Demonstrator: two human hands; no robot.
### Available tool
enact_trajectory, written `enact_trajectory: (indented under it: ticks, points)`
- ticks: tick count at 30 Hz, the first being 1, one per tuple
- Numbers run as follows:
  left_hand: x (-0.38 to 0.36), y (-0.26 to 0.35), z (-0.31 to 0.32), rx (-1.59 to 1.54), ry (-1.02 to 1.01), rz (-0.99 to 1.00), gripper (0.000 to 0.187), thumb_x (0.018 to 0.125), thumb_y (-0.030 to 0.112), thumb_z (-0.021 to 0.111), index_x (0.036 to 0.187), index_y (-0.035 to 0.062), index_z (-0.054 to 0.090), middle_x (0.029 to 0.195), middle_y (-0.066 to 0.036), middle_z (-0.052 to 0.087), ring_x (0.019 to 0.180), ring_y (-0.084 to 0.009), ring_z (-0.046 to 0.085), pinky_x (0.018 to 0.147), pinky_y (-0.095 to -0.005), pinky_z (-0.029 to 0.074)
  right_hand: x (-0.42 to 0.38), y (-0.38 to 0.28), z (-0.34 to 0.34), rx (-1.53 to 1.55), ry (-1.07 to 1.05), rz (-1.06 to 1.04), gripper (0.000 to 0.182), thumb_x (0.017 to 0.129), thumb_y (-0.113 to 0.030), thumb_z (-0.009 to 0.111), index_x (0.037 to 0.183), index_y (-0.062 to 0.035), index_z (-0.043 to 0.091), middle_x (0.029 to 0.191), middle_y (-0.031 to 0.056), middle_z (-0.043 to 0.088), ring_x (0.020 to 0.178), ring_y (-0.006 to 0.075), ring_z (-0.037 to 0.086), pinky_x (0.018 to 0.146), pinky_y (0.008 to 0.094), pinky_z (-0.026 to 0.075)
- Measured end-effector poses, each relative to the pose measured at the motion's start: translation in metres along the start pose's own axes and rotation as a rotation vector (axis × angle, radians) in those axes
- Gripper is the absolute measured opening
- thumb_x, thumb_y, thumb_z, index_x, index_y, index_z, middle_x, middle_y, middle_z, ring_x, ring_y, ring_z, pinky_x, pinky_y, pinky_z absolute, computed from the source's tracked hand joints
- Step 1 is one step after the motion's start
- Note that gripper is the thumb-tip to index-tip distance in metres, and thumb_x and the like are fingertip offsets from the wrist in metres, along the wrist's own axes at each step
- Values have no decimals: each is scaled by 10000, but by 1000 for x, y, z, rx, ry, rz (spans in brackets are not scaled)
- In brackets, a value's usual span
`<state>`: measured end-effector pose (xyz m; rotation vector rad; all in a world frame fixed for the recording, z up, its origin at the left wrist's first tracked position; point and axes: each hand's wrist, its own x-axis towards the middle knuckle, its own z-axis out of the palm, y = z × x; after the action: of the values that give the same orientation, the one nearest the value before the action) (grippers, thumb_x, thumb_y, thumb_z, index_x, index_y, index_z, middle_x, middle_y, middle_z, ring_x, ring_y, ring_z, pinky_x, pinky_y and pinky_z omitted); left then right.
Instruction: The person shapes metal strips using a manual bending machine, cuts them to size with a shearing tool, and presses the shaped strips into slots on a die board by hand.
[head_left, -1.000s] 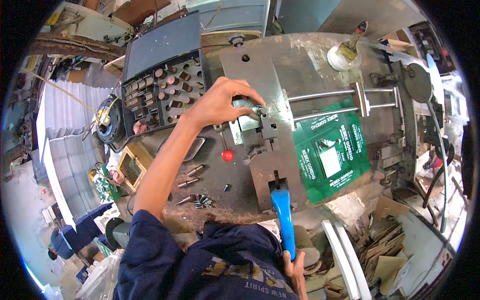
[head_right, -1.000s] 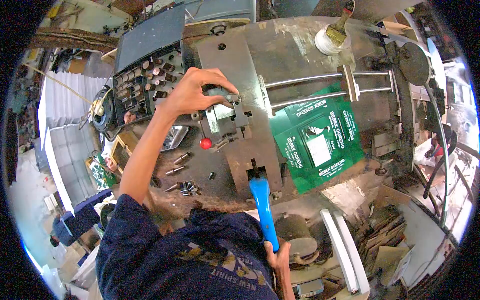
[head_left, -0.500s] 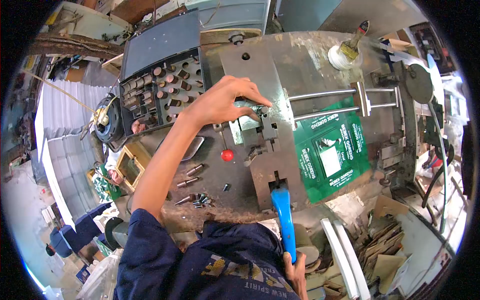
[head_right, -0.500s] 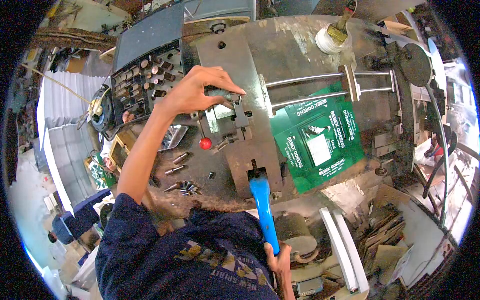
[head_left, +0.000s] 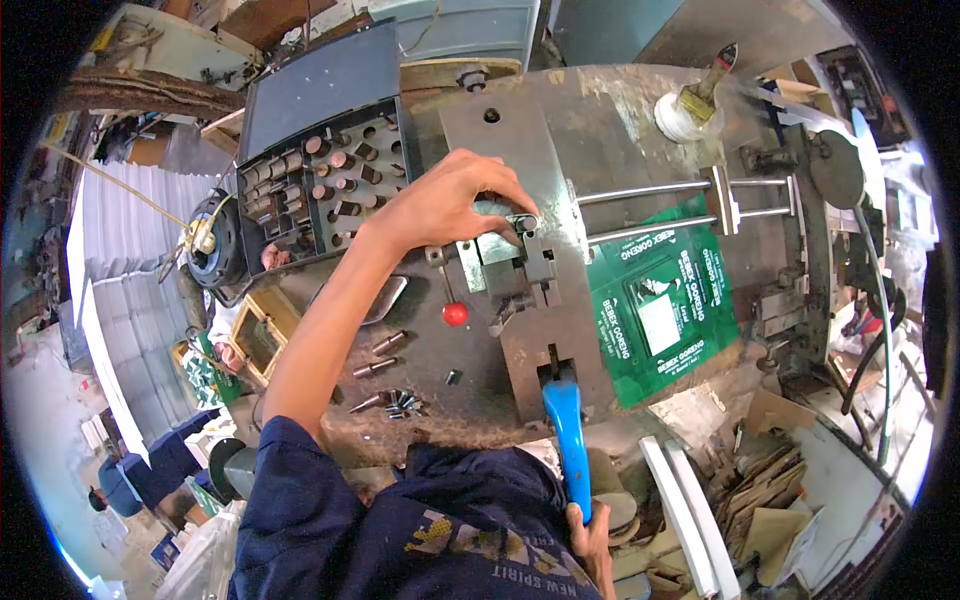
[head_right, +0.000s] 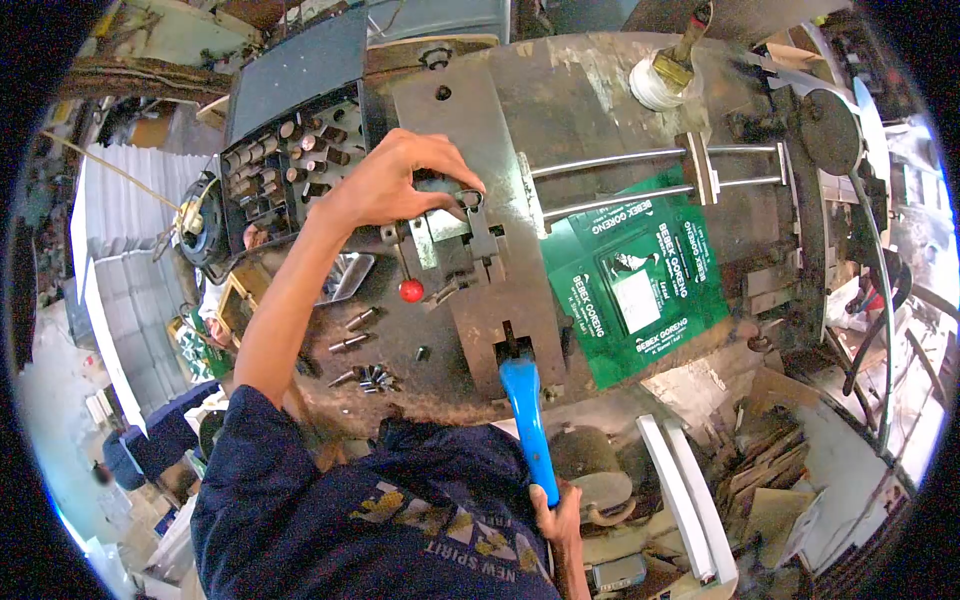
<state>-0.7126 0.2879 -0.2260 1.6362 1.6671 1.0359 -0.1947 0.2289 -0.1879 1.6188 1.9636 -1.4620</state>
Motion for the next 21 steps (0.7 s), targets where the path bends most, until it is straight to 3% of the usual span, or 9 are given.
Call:
enact_trajectory:
  ticks: [4,11,15,20,21]
  points:
    - [1,-1,-4,52,-47,26,337,703,64,795,1036,95,755,977,-88,728,918,-297,655,825,-389,529,-13,-1,5,-35,119,37,516,901,-470,649,879,44,611,747,196,528,784,302,528,717,453,404]
    - [12,-5,-11,102,-191,2,326,731,21,751,1048,94,746,1031,-75,718,1016,-293,625,922,-407,495,10,-9,3,15,34,-87,535,881,-475,640,659,3,547,556,148,488,532,280,456,545,448,361]
    - [15,-2,-15,91,-219,4,304,741,32,754,1034,113,752,1015,-69,720,1001,-282,628,919,-403,484,11,-14,2,28,47,-131,535,881,-472,634,649,1,540,523,137,478,490,276,443,515,444,349]
    - [14,7,-23,131,-187,-164,311,725,77,793,1021,168,766,972,-41,704,986,-255,605,935,-368,422,14,2,11,68,52,-164,514,894,-448,630,660,5,561,508,125,481,472,265,447,502,443,346]
    - [14,5,-21,128,-191,-161,311,725,77,793,1021,168,766,972,-41,704,986,-255,605,935,-368,422,8,14,16,61,130,-176,504,894,-449,638,692,9,582,547,136,501,517,264,474,526,444,360]
